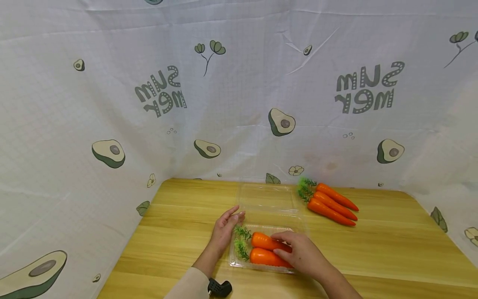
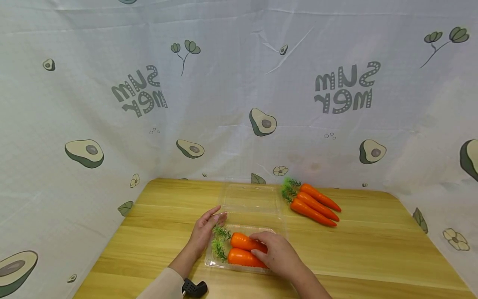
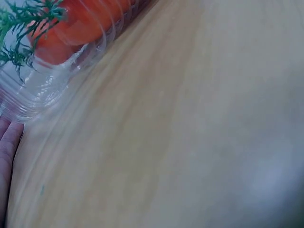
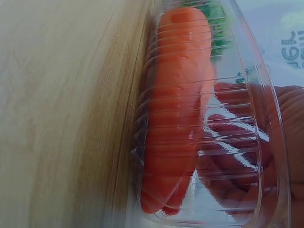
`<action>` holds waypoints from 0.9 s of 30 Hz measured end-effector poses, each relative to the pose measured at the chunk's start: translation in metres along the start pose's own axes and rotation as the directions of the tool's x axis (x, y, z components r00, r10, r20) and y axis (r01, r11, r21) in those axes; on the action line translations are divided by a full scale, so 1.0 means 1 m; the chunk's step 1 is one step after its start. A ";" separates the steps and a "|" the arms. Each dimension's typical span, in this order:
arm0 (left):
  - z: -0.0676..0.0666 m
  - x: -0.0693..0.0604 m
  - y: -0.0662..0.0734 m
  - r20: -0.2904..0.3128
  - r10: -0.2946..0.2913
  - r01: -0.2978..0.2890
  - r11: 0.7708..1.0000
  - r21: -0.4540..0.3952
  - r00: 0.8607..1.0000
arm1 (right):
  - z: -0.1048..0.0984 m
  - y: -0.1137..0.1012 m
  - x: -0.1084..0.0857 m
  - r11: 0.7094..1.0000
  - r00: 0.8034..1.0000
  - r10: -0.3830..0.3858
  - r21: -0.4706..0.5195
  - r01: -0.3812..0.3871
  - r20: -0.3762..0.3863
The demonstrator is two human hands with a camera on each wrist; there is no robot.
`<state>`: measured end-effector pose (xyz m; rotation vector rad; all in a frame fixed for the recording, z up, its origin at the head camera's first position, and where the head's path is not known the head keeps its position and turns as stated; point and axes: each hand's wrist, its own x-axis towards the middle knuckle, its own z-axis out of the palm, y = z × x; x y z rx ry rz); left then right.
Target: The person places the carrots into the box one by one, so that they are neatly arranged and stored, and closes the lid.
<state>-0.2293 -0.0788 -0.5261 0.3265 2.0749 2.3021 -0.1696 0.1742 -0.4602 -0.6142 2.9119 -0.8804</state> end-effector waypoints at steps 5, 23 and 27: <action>-0.001 0.000 -0.001 0.005 -0.011 0.011 1.000 0.011 1.000 | -0.001 0.001 0.000 1.000 1.000 0.010 0.023 -0.010 -0.014; -0.002 0.000 -0.002 0.009 -0.026 0.026 1.000 -0.017 1.000 | -0.035 0.012 -0.007 0.995 0.977 0.034 0.096 -0.014 -0.212; -0.001 0.001 -0.002 0.011 -0.017 0.018 1.000 -0.008 1.000 | -0.042 0.019 -0.007 0.997 0.968 0.029 0.074 -0.011 -0.251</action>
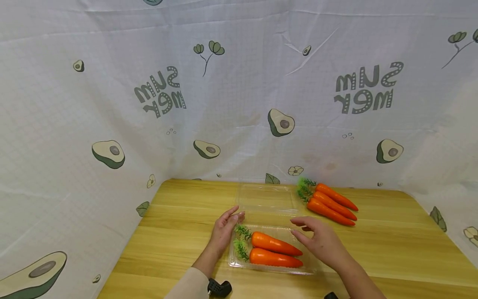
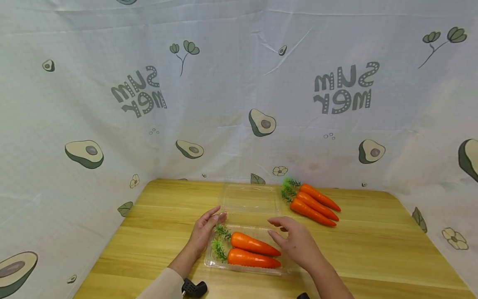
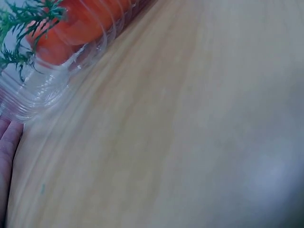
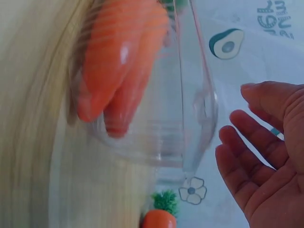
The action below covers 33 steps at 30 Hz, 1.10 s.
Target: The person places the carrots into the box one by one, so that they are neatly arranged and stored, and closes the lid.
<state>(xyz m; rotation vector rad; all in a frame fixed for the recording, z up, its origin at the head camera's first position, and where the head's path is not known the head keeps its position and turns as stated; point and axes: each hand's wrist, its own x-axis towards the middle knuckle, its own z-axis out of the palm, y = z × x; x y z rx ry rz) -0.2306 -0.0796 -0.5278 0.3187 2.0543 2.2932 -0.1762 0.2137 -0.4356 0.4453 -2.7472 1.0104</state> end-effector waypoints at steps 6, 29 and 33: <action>0.000 0.000 0.000 0.000 0.017 -0.017 0.999 0.031 1.000 | -0.009 0.009 0.002 1.000 0.998 -0.013 -0.016 0.012 -0.054; 0.000 0.000 0.000 -0.003 0.004 -0.004 0.999 0.032 1.000 | -0.034 0.058 0.010 0.989 0.986 0.121 -0.075 -0.130 -0.115; -0.001 -0.001 0.000 -0.003 0.009 -0.009 0.999 0.048 1.000 | -0.036 0.069 0.012 0.986 0.984 0.129 -0.093 -0.140 -0.121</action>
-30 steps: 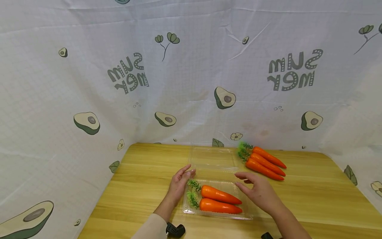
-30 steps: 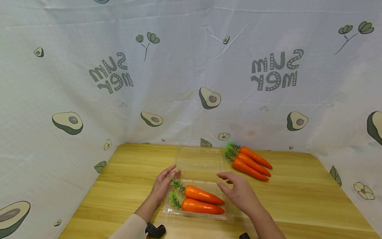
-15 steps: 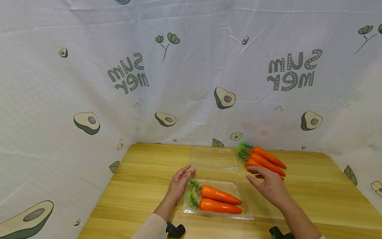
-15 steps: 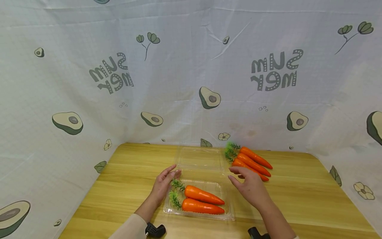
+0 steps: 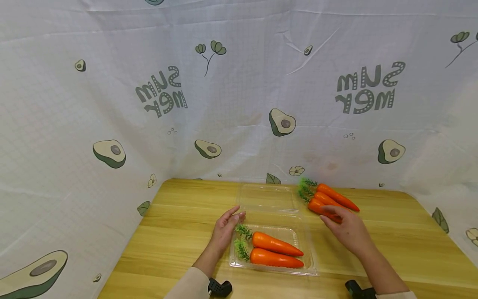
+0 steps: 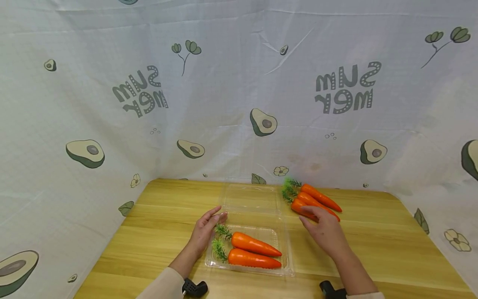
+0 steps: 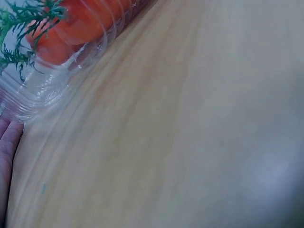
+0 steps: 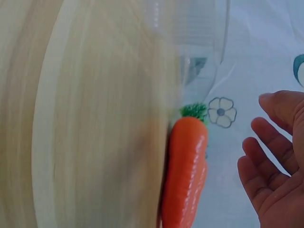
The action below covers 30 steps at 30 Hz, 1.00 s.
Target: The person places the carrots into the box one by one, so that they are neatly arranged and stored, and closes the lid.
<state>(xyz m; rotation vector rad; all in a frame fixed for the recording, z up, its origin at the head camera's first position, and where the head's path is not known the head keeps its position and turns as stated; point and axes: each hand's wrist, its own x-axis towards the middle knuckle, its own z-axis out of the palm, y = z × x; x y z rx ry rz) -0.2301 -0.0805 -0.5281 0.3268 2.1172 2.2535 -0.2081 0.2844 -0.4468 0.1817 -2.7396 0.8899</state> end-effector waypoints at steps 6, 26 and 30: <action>0.000 0.000 0.001 0.004 0.004 -0.004 1.000 -0.002 1.000 | -0.001 0.017 0.005 0.999 0.999 0.020 -0.048 -0.018 0.033; 0.001 -0.001 0.006 0.001 -0.018 0.018 1.000 -0.018 1.000 | -0.003 0.057 0.022 0.988 0.984 0.087 -0.142 -0.065 0.155; 0.002 -0.001 0.007 0.000 -0.012 0.012 1.000 -0.025 1.000 | -0.003 0.061 0.025 0.986 0.983 0.074 -0.157 -0.047 0.170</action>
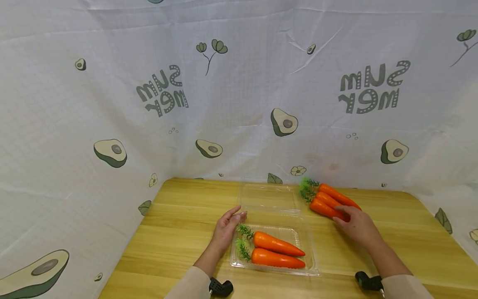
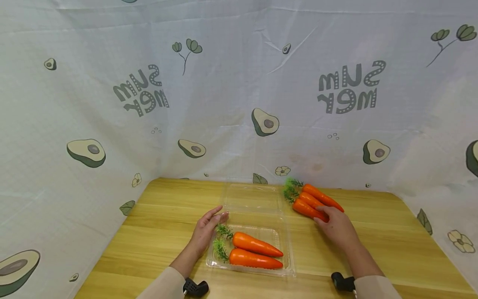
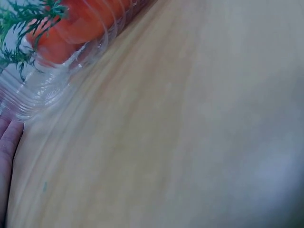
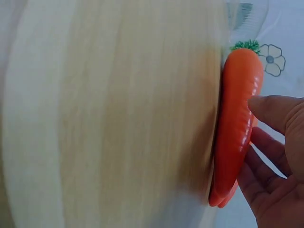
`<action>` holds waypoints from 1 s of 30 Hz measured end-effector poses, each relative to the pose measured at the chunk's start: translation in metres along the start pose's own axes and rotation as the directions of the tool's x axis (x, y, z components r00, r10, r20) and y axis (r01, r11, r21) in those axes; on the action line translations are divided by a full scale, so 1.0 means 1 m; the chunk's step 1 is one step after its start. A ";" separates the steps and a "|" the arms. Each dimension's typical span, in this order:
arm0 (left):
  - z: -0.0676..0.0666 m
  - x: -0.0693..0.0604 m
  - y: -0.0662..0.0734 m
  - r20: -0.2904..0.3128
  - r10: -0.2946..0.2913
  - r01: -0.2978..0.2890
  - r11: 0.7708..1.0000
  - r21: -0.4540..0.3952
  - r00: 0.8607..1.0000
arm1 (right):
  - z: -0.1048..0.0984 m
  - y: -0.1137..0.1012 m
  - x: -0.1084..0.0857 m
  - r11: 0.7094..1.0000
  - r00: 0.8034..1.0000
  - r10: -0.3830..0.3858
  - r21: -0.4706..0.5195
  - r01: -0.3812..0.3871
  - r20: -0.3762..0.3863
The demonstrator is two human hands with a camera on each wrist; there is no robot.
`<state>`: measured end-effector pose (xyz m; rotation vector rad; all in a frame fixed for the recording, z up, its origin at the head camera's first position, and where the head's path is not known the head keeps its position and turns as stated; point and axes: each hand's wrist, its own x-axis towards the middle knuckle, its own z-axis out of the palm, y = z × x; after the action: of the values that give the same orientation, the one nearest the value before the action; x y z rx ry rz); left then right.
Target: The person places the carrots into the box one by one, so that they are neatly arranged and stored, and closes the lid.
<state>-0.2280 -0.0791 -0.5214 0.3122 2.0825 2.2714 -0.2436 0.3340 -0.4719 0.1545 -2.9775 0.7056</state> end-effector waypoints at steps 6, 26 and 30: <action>0.001 0.001 -0.001 -0.006 -0.001 0.001 1.000 -0.013 1.000 | 0.001 0.004 0.002 1.000 0.999 -0.015 -0.021 0.016 0.044; 0.001 0.002 -0.002 -0.011 0.003 -0.003 1.000 -0.025 1.000 | 0.008 0.006 0.001 0.999 0.999 -0.035 -0.037 0.037 0.039; 0.000 0.002 -0.003 -0.012 -0.001 0.001 1.000 -0.017 1.000 | 0.007 0.005 0.001 0.999 0.999 -0.025 -0.040 0.027 0.041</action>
<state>-0.2306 -0.0780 -0.5240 0.2969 2.0677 2.2945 -0.2452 0.3358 -0.4801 0.2072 -3.0196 0.6457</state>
